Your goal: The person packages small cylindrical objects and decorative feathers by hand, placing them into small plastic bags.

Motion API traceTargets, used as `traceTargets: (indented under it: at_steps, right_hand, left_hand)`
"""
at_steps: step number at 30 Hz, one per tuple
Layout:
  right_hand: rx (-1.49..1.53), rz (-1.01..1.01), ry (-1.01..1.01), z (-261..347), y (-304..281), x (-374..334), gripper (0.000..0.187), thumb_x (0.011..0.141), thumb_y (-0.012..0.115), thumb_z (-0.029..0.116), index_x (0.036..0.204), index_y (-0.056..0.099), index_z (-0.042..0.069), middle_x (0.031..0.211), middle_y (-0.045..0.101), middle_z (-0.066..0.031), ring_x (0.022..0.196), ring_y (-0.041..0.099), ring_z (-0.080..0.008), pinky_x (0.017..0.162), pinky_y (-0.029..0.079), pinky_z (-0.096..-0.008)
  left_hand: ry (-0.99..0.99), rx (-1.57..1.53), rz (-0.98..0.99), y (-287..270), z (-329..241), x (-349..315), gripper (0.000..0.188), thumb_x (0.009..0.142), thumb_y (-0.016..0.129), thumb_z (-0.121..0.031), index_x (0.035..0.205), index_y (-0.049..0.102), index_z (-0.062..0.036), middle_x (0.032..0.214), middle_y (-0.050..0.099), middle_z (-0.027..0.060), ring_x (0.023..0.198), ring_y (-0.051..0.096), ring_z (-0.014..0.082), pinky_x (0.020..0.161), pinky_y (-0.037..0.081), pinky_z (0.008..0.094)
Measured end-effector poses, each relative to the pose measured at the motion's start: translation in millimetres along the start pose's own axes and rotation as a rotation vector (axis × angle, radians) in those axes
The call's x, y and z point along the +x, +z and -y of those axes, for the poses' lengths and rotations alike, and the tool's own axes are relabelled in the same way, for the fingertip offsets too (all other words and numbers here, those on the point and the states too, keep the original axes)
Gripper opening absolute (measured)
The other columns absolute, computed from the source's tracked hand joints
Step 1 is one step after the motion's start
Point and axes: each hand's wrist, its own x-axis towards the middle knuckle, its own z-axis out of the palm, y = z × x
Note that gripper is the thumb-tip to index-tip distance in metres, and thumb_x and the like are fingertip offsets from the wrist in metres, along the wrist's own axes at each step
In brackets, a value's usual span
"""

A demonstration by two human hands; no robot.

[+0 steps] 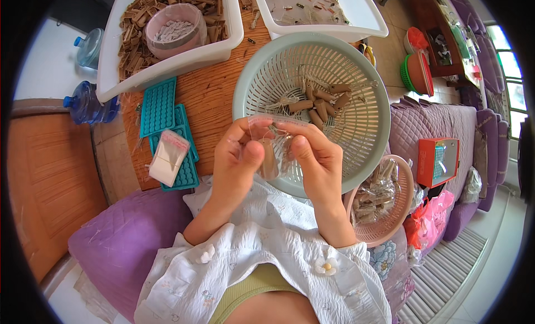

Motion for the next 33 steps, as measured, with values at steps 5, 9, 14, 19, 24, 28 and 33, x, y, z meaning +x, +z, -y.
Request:
traceTargets:
  at_steps: [5, 9, 14, 19, 24, 28, 33]
  right_hand:
    - [-0.121, -0.091, -0.006, 5.9, -3.6, -0.2, 0.02, 0.086, 0.05, 0.006, 0.103, 0.059, -0.001, 0.078, 0.061, -0.0041, 0.059, 0.047, -0.0071, 0.054, 0.039, -0.0197]
    - [-0.253, -0.062, -0.091, 11.8, 3.8, -0.3, 0.025, 0.079, 0.055, 0.0, 0.103, 0.059, 0.0, 0.074, 0.062, -0.0087, 0.058, 0.053, -0.0144, 0.054, 0.043, -0.025]
    - [-0.611, -0.003, -0.327, 13.1, 6.0, -0.3, 0.027, 0.07, 0.059, -0.003, 0.097, 0.059, 0.0, 0.063, 0.054, -0.0076, 0.053, 0.048, -0.0217, 0.049, 0.041, -0.0289]
    - [-0.835, 0.102, -0.482, 19.0, 6.4, -5.8, 0.022, 0.066, 0.06, -0.004, 0.087, 0.06, 0.002, 0.056, 0.049, -0.0049, 0.052, 0.047, -0.0193, 0.047, 0.039, -0.0294]
    - [-0.694, 0.096, -0.393, 26.2, -1.5, -7.4, 0.022, 0.066, 0.059, -0.004, 0.087, 0.06, 0.002, 0.062, 0.055, -0.005, 0.05, 0.046, -0.0193, 0.047, 0.04, -0.0288]
    - [-0.687, 0.014, -0.334, 28.5, 2.0, -5.3, 0.023, 0.066, 0.059, -0.005, 0.088, 0.06, 0.002, 0.063, 0.056, -0.0052, 0.051, 0.047, -0.0193, 0.048, 0.04, -0.0286]
    - [-0.855, 0.018, -0.527, 19.5, 7.3, -6.8, 0.029, 0.064, 0.061, -0.003, 0.092, 0.06, 0.003, 0.062, 0.053, -0.0043, 0.051, 0.045, -0.0189, 0.047, 0.039, -0.0291]
  left_hand:
    - [-0.104, -0.265, -0.116, -21.7, -10.8, 5.6, 0.033, 0.082, 0.06, -0.03, 0.102, 0.055, -0.0039, 0.062, 0.041, -0.0044, 0.056, 0.037, 0.0049, 0.052, 0.031, 0.0184]
    - [0.606, 1.0, -0.036, 4.8, -38.2, 0.1, 0.019, 0.066, 0.068, -0.01, 0.085, 0.066, -0.0104, 0.054, 0.039, -0.0019, 0.043, 0.036, 0.0105, 0.039, 0.031, 0.0251]
    - [0.787, 1.257, 0.06, 8.6, -35.2, 12.1, 0.023, 0.062, 0.067, -0.006, 0.085, 0.065, -0.0101, 0.053, 0.042, 0.0006, 0.044, 0.042, 0.0156, 0.04, 0.035, 0.0272]
    - [0.583, 1.091, 0.05, -1.1, -37.3, 20.4, 0.01, 0.068, 0.062, -0.002, 0.077, 0.061, -0.0059, 0.056, 0.047, 0.0015, 0.045, 0.042, 0.0108, 0.041, 0.035, 0.0247]
    - [0.617, 0.807, -0.496, -34.6, -49.0, 32.3, 0.006, 0.074, 0.059, -0.004, 0.079, 0.062, -0.0038, 0.061, 0.051, -0.0009, 0.046, 0.035, 0.0041, 0.041, 0.028, 0.0189]
    - [0.911, 1.117, -0.007, -11.1, -39.9, 6.2, 0.014, 0.069, 0.064, -0.009, 0.083, 0.065, -0.0071, 0.053, 0.04, -0.0026, 0.041, 0.032, 0.0099, 0.038, 0.027, 0.0231]
    - [0.948, 1.233, 0.058, 0.4, -30.3, 10.2, 0.018, 0.064, 0.067, -0.009, 0.082, 0.065, -0.0089, 0.051, 0.037, -0.0016, 0.04, 0.035, 0.0133, 0.036, 0.029, 0.0258]
